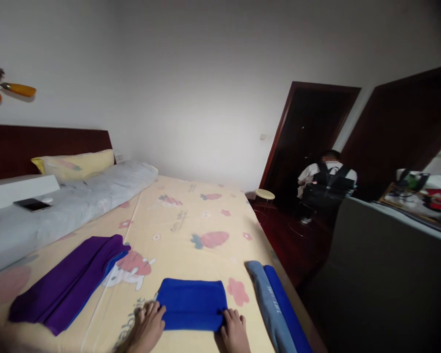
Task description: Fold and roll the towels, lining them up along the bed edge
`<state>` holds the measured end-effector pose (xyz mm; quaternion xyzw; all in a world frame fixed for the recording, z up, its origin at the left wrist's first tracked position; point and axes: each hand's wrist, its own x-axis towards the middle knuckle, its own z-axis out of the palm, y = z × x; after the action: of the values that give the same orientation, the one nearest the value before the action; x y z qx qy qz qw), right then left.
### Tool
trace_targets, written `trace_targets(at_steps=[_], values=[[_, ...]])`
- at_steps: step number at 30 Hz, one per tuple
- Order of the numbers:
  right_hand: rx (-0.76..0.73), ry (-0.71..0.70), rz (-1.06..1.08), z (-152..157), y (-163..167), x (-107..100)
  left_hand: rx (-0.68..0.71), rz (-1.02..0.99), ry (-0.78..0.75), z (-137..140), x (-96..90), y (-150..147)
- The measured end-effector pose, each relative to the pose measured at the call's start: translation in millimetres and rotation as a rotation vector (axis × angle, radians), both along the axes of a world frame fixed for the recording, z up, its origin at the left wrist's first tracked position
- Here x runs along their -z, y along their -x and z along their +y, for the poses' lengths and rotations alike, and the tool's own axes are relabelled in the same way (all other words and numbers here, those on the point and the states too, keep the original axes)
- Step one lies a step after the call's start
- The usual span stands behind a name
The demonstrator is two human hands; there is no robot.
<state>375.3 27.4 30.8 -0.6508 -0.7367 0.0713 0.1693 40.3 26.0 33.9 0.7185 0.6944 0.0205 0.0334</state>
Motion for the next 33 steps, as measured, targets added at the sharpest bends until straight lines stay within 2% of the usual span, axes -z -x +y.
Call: trace_targets(at_steps=[2,3,5,8,10,15,17,19,22,24,27,31,33], values=[[0.121,-0.123,-0.049,1,16,16,-0.055,0.059,-0.118,-1,17.5,-9],[0.136,-0.192,-0.052,2,28,25,-0.045,0.069,-0.193,-2,25.5,-15],[0.021,-0.334,-0.034,2,56,44,0.086,0.054,-0.349,-3,38.5,-31],[-0.215,-0.527,-0.008,-1,86,70,0.392,0.022,-0.530,-6,46.6,-52],[-0.226,-0.571,-0.006,-4,85,79,0.469,0.020,-0.556,-9,44.7,-49],[-0.174,-0.448,-0.042,-5,32,73,0.357,-0.029,-0.348,-15,35.9,4],[-0.156,-0.395,-0.018,0,30,65,0.329,-0.056,-0.276,-11,38.7,10],[-0.185,-0.322,0.040,8,48,55,0.341,-0.076,-0.258,-2,45.3,-5],[-0.347,-0.183,0.126,22,88,41,0.409,-0.097,-0.262,17,55.7,-46],[-0.395,-0.103,0.141,33,102,32,0.374,-0.102,-0.233,30,57.0,-67],[-0.282,-0.016,0.107,49,92,22,0.193,-0.110,-0.145,45,45.3,-72],[0.000,0.079,0.024,62,56,20,-0.031,-0.090,0.009,55,15.4,-51],[0.096,0.103,-0.012,63,47,22,-0.130,-0.049,0.063,57,3.2,-45]])
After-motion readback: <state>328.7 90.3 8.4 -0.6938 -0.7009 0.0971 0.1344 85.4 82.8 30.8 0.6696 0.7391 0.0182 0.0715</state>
